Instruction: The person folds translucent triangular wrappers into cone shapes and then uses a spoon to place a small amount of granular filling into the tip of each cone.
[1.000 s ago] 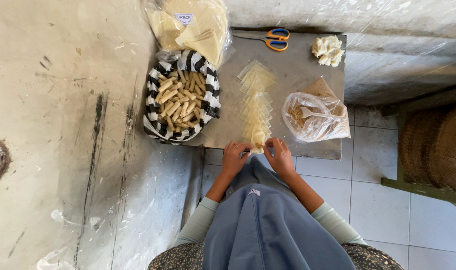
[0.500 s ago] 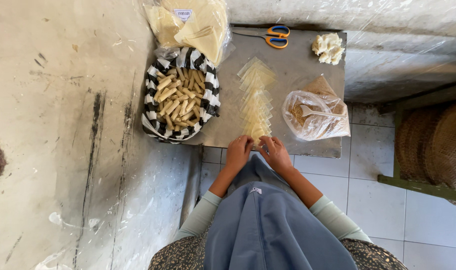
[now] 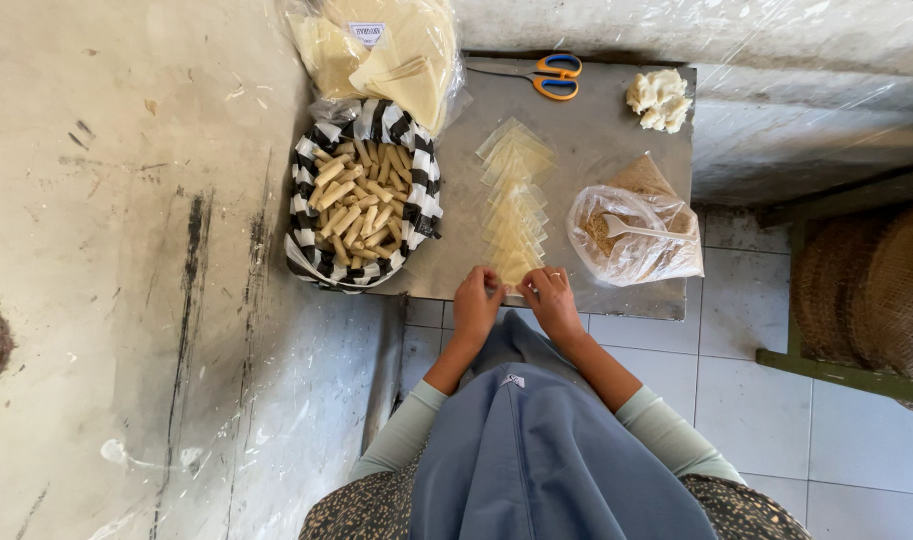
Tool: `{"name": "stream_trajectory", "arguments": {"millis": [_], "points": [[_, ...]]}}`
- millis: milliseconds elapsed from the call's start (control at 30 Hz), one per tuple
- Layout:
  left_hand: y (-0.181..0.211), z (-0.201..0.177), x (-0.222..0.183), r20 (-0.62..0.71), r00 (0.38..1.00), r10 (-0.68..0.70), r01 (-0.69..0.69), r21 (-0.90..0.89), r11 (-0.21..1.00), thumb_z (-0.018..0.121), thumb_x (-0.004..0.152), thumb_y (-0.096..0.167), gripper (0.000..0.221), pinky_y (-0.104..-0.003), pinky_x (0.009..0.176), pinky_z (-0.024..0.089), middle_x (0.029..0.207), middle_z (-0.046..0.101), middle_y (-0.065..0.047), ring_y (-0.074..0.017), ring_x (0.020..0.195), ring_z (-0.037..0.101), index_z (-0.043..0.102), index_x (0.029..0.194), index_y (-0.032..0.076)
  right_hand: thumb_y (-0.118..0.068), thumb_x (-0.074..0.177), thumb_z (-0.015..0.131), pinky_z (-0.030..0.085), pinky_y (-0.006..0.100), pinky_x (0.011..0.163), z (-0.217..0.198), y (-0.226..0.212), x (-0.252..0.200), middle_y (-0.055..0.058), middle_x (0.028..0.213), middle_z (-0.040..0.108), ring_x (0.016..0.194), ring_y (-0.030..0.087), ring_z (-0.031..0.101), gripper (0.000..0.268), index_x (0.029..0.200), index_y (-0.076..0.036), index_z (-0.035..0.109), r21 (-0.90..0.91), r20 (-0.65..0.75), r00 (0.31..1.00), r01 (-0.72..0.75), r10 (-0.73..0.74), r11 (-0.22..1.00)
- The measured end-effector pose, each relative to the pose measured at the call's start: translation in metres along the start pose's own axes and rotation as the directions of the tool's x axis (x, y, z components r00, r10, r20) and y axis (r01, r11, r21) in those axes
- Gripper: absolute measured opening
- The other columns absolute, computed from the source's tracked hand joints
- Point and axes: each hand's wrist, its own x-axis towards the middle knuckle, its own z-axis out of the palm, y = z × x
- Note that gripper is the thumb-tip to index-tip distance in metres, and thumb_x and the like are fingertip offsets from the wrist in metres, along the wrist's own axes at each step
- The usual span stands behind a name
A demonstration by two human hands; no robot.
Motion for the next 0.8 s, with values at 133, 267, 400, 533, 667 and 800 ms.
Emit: {"name": "stream_trajectory", "arguments": {"millis": [133, 267, 400, 533, 667, 800], "points": [[0.002, 0.000, 0.001, -0.016, 0.997, 0.079, -0.078, 0.050, 0.996, 0.081, 0.081, 0.017, 0.018, -0.040, 0.078, 0.052, 0.086, 0.069, -0.006, -0.0270, 0.084, 0.067, 0.070, 0.090, 0.007, -0.002, 0.086, 0.073, 0.050, 0.044, 0.081, -0.005, 0.000, -0.002, 0.010, 0.093, 0.065, 0.090, 0.034, 0.057, 0.013, 0.095, -0.004, 0.065, -0.037, -0.016, 0.991, 0.133, -0.134, 0.990], [0.004, -0.006, 0.000, -0.012, 0.992, 0.126, -0.124, 0.107, 0.986, 0.082, 0.082, 0.017, 0.014, -0.040, 0.077, 0.051, 0.087, 0.069, -0.007, -0.0283, 0.084, 0.066, 0.074, 0.086, 0.007, 0.001, 0.086, 0.073, 0.052, 0.042, 0.085, -0.008, -0.004, -0.006, 0.010, 0.097, 0.066, 0.094, 0.032, 0.060, 0.016, 0.100, -0.003, 0.067, -0.074, -0.015, 0.974, 0.222, -0.224, 0.972], [0.006, -0.015, 0.000, 0.015, 0.956, 0.292, -0.292, 0.122, 0.949, 0.079, 0.085, 0.015, 0.011, -0.041, 0.081, 0.050, 0.090, 0.070, -0.007, -0.0298, 0.088, 0.064, 0.076, 0.091, 0.007, -0.007, 0.083, 0.078, 0.052, 0.041, 0.083, -0.015, -0.004, -0.008, 0.012, 0.098, 0.067, 0.094, 0.031, 0.060, 0.021, 0.100, 0.000, 0.068, -0.067, -0.042, 0.947, 0.316, -0.319, 0.947], [0.005, -0.018, -0.002, 0.038, 0.945, 0.324, -0.326, 0.128, 0.936, 0.079, 0.084, 0.017, 0.014, -0.042, 0.082, 0.049, 0.092, 0.070, -0.006, -0.0297, 0.090, 0.063, 0.076, 0.093, 0.007, -0.004, 0.086, 0.077, 0.052, 0.040, 0.084, -0.012, -0.004, -0.010, 0.009, 0.095, 0.067, 0.093, 0.030, 0.060, 0.013, 0.097, -0.003, 0.072, -0.043, -0.061, 0.977, 0.203, -0.205, 0.978], [0.003, -0.013, -0.001, 0.030, 0.938, 0.345, -0.344, 0.208, 0.916, 0.075, 0.088, 0.016, 0.008, -0.042, 0.085, 0.047, 0.093, 0.069, -0.006, -0.0286, 0.093, 0.063, 0.076, 0.093, 0.009, -0.003, 0.086, 0.077, 0.049, 0.042, 0.080, -0.006, -0.003, -0.001, 0.010, 0.091, 0.065, 0.089, 0.033, 0.057, 0.006, 0.090, -0.004, 0.073, -0.015, -0.108, 0.991, 0.073, -0.074, 0.997], [-0.001, -0.004, 0.007, 0.031, 0.979, 0.203, -0.205, 0.194, 0.959, 0.079, 0.086, 0.023, 0.015, -0.043, 0.083, 0.046, 0.088, 0.068, -0.006, -0.0288, 0.089, 0.062, 0.072, 0.085, 0.009, -0.006, 0.080, 0.080, 0.045, 0.045, 0.076, 0.000, -0.004, 0.006, 0.013, 0.083, 0.060, 0.083, 0.036, 0.053, 0.012, 0.079, -0.003, 0.069, -0.040, -0.095, 0.993, -0.075, 0.070, 0.996]]}}
